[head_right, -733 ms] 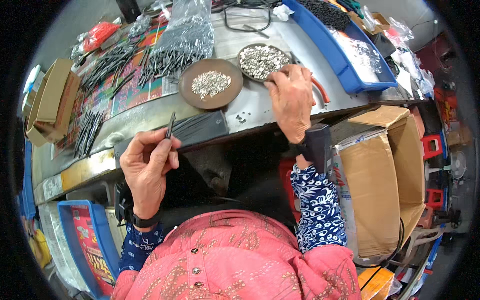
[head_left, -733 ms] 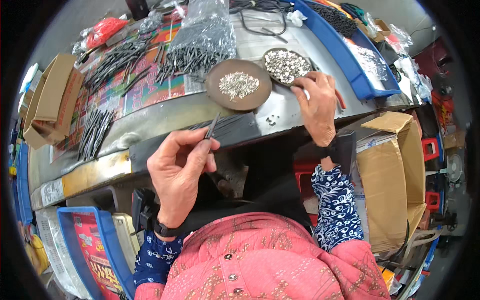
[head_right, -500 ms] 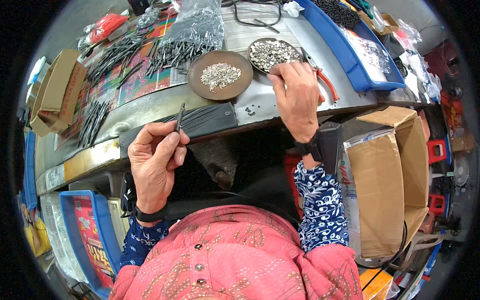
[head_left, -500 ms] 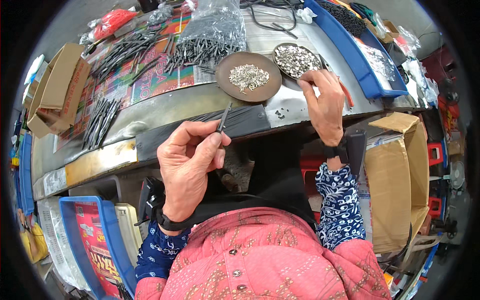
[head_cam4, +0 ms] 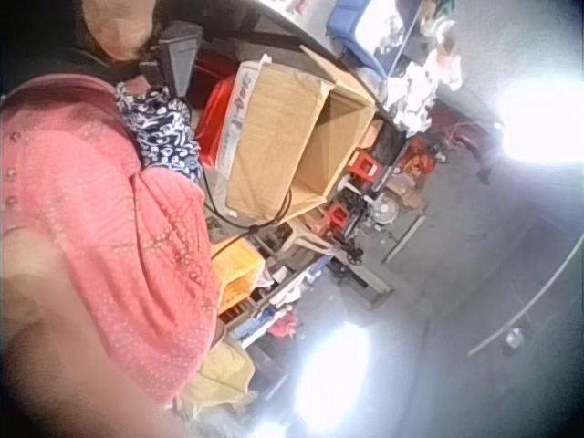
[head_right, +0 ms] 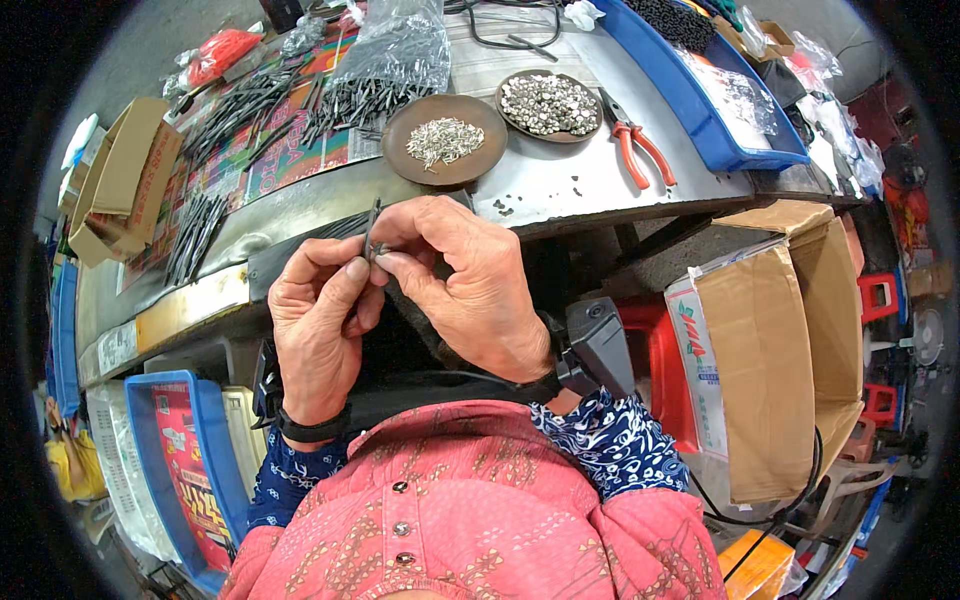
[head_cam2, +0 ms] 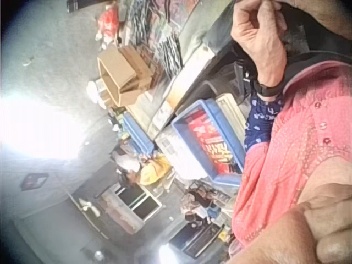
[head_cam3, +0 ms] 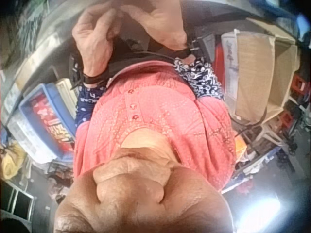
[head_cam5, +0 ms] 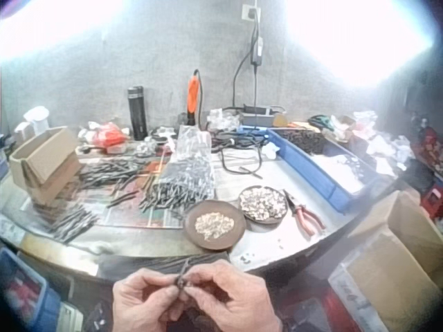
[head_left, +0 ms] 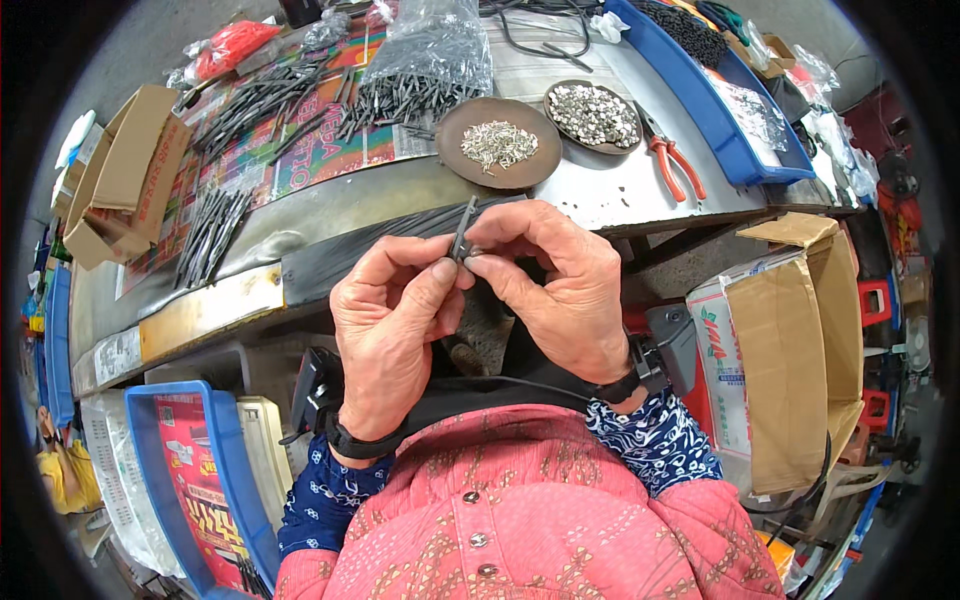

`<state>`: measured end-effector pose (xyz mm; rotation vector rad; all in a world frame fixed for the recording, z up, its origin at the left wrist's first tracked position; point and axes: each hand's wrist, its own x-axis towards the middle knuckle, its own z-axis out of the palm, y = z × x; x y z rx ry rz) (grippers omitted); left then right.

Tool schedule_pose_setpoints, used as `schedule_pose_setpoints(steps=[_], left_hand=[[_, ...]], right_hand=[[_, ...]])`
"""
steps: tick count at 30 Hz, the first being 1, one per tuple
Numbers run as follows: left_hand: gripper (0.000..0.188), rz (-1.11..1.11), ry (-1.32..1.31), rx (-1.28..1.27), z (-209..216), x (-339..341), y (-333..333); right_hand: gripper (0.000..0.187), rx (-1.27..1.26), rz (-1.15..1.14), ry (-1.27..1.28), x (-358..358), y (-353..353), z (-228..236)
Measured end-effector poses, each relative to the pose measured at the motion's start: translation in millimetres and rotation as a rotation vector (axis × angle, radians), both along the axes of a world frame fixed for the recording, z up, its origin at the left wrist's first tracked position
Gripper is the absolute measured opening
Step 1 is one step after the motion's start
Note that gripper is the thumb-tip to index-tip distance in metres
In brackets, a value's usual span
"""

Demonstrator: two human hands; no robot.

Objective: The person repeatedly picks up small metal rods and metal fasteners from a workbench, inserts the fasteners into the rods, and places the assembled units back on the table. The process is repeated multiple times with consistent hand movements.

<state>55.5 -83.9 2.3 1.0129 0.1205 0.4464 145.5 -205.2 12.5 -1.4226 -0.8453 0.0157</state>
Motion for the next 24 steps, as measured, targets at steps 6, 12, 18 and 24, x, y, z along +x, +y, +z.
schedule_pose_setpoints(steps=[6, 12, 18, 24], left_hand=[[0.013, -0.010, -0.033, 0.030, -2.4, -4.3, 1.1], [0.013, 0.000, -0.028, 0.070, -4.9, -7.3, 1.0], [0.013, -0.003, -0.024, 0.057, -6.3, -8.3, 1.1], [0.014, 0.057, 0.046, 0.202, -2.6, -10.3, 4.2]], right_hand=[[0.009, -0.069, 0.015, -0.188, 1.0, -2.6, 2.2], [0.007, -0.086, 0.051, -0.194, 1.0, -0.3, 2.2], [0.014, -0.014, 0.087, 0.042, -6.3, 1.9, -3.5], [0.024, -0.094, -0.040, -0.127, -2.0, 3.0, -2.0]])
